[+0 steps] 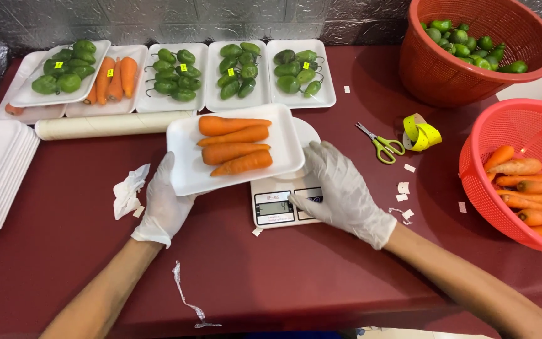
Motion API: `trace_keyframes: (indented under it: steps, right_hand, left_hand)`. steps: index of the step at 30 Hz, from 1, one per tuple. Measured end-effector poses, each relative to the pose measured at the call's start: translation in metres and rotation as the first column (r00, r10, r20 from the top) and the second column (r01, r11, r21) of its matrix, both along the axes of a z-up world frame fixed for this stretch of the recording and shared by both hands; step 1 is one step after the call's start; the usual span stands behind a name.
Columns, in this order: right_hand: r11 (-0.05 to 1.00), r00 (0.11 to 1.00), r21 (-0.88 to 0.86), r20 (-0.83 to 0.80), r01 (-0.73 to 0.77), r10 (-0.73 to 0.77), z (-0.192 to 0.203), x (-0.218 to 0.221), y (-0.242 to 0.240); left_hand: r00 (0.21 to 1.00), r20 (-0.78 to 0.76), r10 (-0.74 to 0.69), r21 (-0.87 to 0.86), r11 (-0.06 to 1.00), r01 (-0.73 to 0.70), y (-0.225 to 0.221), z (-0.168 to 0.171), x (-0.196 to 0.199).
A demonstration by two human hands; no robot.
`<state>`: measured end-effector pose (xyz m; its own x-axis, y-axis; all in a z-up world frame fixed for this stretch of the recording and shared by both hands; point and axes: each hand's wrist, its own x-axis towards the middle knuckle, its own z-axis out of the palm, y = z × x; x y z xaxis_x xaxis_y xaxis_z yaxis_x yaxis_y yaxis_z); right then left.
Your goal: The person weighs carrots on a digital scale, arranges them on a foam tray, and wraps the tray in plastic film.
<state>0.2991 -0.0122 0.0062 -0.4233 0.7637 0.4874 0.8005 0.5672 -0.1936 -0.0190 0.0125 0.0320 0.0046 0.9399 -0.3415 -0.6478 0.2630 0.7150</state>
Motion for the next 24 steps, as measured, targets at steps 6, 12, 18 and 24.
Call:
trace_keyframes:
  steps: [6,12,18,24]
  right_hand:
    - [0.984,1.000,0.175,-0.023,0.023,-0.019,0.006,-0.004,0.042]
    - [0.979,0.997,-0.202,0.056,-0.035,0.047,0.014,-0.012,0.069]
    - [0.922,0.996,-0.380,0.070,0.072,-0.049,0.022,-0.008,0.071]
    - [0.950,0.972,-0.244,0.181,0.194,-0.152,0.040,0.037,0.074]
  left_hand:
    - [0.998,0.013,0.063,0.041,0.997,-0.063,0.016,-0.014,-0.015]
    - [0.995,0.007,0.097,0.065,0.993,-0.097,0.019,-0.023,-0.025]
    - [0.996,0.004,0.091,0.071,0.993,-0.091,0.021,-0.031,-0.025]
    - [0.995,0.002,0.100,0.058,0.993,-0.100,0.017,-0.018,-0.021]
